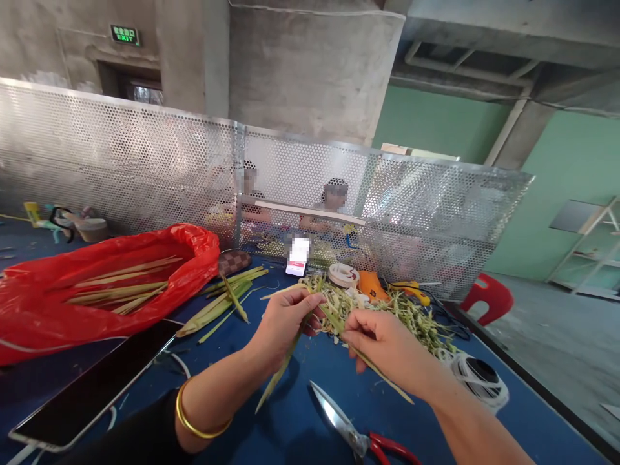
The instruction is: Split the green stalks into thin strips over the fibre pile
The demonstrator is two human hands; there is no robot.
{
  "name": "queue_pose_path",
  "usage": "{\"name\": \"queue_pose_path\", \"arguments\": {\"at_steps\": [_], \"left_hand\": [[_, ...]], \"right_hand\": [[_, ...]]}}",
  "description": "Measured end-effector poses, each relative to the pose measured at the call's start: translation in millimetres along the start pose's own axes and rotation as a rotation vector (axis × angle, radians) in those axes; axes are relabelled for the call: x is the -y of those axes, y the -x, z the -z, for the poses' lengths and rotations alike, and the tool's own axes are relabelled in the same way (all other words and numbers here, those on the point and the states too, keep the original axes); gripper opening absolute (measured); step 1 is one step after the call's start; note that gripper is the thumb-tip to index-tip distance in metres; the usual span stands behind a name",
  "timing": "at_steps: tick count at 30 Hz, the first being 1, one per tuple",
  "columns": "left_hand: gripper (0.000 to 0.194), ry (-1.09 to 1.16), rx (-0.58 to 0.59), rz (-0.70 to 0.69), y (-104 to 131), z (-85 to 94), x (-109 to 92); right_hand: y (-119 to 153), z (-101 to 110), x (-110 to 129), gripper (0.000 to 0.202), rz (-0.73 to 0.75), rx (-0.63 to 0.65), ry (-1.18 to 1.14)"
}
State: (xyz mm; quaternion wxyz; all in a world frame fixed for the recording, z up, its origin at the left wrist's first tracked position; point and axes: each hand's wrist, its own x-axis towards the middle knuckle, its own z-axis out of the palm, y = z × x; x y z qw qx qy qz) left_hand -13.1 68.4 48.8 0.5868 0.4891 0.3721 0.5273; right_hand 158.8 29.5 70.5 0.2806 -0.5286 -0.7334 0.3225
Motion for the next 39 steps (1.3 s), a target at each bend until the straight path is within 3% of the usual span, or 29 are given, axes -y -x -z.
{"name": "queue_pose_path", "arguments": {"at_steps": [3, 5, 10, 12, 15, 18, 21, 26, 30, 35, 37, 39], "left_hand": [[0.02, -0.102, -0.008, -0.05, 1, -1.0, -3], [0.017, -0.088, 0.001, -0.013, 1, -0.6, -5], [0.009, 0.176, 0.047, 0.265, 5, -0.4, -11], [0.008, 0.252, 0.054, 0.34, 7, -2.2, -12], [0.01, 0.261, 0.029, 0.352, 9, -5.4, -11], [0.008, 0.247, 0.003, 0.357, 10, -7.5, -10], [0.008, 0.245, 0.022, 0.37, 10, -8.2, -8], [0.011, 0.27, 0.097, 0.407, 10, -8.2, -6], [0.012, 0.288, 0.121, 0.42, 8, -6.8, -3], [0.01, 0.288, -0.016, 0.295, 8, -5.9, -2], [0.01, 0.307, -0.046, 0.226, 10, -8.1, -4], [0.01, 0.315, -0.065, 0.182, 12, -11.2, -6]], "right_hand": [[3, 1, 1, 0.014, 0.005, 0.038, -0.018], [2, -2, -1, 0.014, 0.008, 0.031, 0.044], [-12, -22, -10, 0.012, 0.118, -0.122, 0.326], [-14, -26, -12, 0.011, 0.132, -0.112, 0.339], [-11, -19, -11, 0.013, 0.117, -0.075, 0.319], [-5, -4, -7, 0.02, 0.102, -0.195, 0.297], [-6, 4, -7, 0.007, 0.215, -0.299, 0.238], [-17, -4, -19, 0.017, 0.221, -0.099, 0.151], [-19, -6, -22, 0.019, 0.293, -0.276, 0.268], [-7, -12, -6, 0.017, 0.417, -0.579, 0.341], [-2, -23, 0, 0.026, 0.349, -0.486, 0.25], [-1, -38, 2, 0.026, 0.231, -0.262, 0.142]]}}
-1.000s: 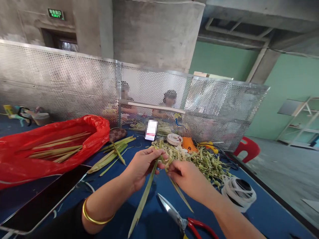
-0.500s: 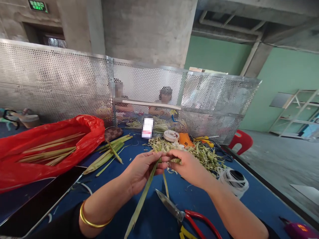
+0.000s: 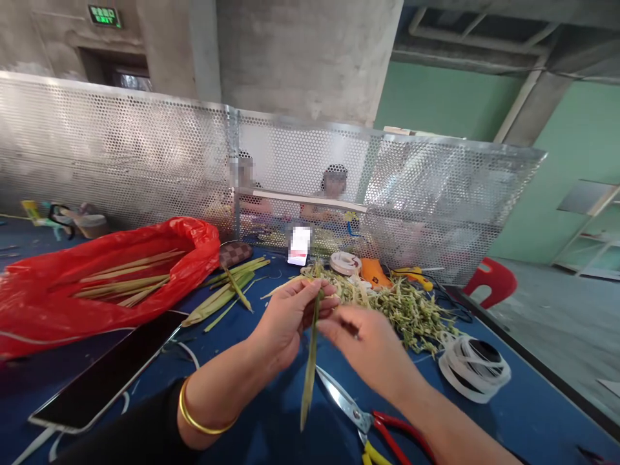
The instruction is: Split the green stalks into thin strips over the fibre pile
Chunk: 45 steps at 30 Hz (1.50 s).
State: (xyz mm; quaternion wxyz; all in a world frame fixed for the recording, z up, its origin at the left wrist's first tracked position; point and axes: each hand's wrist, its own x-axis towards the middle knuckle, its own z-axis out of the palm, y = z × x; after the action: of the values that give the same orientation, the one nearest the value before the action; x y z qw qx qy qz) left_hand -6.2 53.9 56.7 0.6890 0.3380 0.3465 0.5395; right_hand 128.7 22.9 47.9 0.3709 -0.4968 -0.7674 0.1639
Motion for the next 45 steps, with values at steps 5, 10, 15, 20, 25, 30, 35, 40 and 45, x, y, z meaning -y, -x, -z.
{"name": "queue_pose_path", "arguments": {"at_steps": [5, 10, 15, 20, 25, 30, 35, 40, 45], "left_hand": [[0.008, -0.06, -0.008, -0.043, 2, -1.0, -2], [0.009, -0.147, -0.011, -0.073, -5, 5.3, -5], [0.008, -0.021, -0.043, 0.02, 0, 1.7, -5], [0.006, -0.008, -0.022, 0.055, 5, -0.9, -2], [0.014, -0.238, 0.034, -0.1, 0, 1.0, 0], [0.018, -0.478, 0.169, -0.137, 1, -0.6, 8], [0.015, -0.655, 0.275, -0.15, 11, -2.1, 21], [0.015, -0.727, 0.37, -0.032, 12, -3.4, 31], [0.016, -0.599, 0.33, 0.121, 10, -6.8, 27]], "right_hand": [[4, -29, 1, 0.026, -0.097, 0.042, -0.075], [10, -36, 1, 0.022, 0.023, -0.009, -0.048], [12, -60, -14, 0.021, -0.107, 0.066, -0.283], [5, -50, -17, 0.021, 0.007, 0.07, -0.041], [4, 3, -1, 0.026, -0.028, 0.299, 0.091], [5, 32, 10, 0.017, 0.098, -0.218, 0.057], [0, 26, 5, 0.014, 0.238, -0.339, 0.363], [-5, 25, 0, 0.012, 0.143, -0.134, 0.242], [-4, 28, 4, 0.007, 0.027, -0.173, 0.016]]}}
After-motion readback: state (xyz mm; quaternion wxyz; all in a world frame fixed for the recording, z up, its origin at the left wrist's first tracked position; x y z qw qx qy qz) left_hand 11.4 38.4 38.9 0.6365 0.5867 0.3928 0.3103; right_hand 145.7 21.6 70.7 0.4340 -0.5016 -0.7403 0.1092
